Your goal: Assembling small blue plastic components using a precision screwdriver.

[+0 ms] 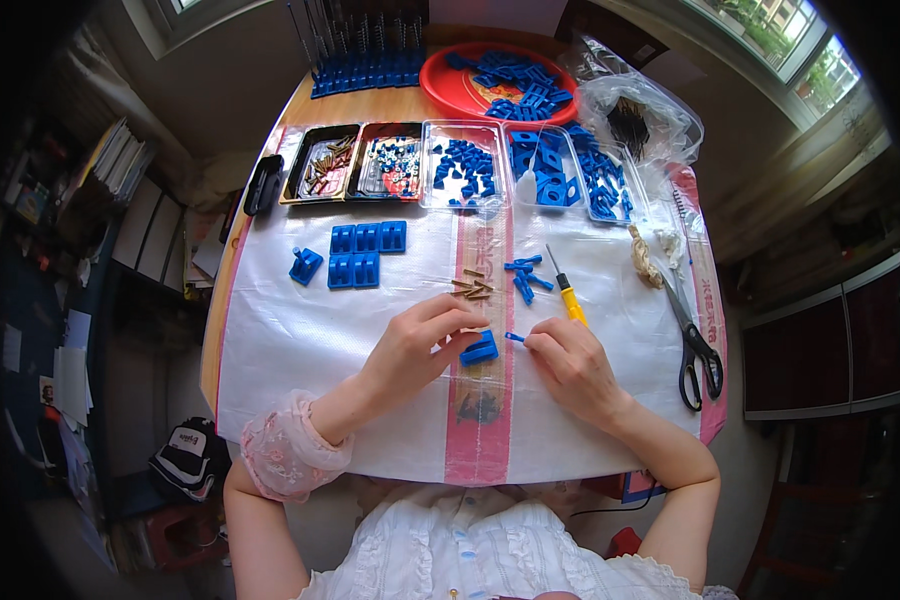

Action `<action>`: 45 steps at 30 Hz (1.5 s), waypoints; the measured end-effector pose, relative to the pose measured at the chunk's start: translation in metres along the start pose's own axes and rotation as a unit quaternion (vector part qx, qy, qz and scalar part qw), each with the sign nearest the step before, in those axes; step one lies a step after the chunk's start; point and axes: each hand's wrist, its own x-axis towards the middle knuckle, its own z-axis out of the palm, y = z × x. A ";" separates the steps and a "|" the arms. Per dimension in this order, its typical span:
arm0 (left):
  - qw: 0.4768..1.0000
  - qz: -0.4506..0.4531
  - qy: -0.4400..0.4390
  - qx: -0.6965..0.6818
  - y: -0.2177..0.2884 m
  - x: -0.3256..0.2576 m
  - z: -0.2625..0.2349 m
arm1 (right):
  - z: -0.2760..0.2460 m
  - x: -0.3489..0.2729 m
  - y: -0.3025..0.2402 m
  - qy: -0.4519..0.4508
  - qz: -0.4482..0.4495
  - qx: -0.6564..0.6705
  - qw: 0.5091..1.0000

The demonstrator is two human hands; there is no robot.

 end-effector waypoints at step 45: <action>0.990 -0.124 0.014 -0.072 -0.001 -0.004 0.004 | 0.007 0.004 -0.012 -0.150 -0.050 0.104 0.982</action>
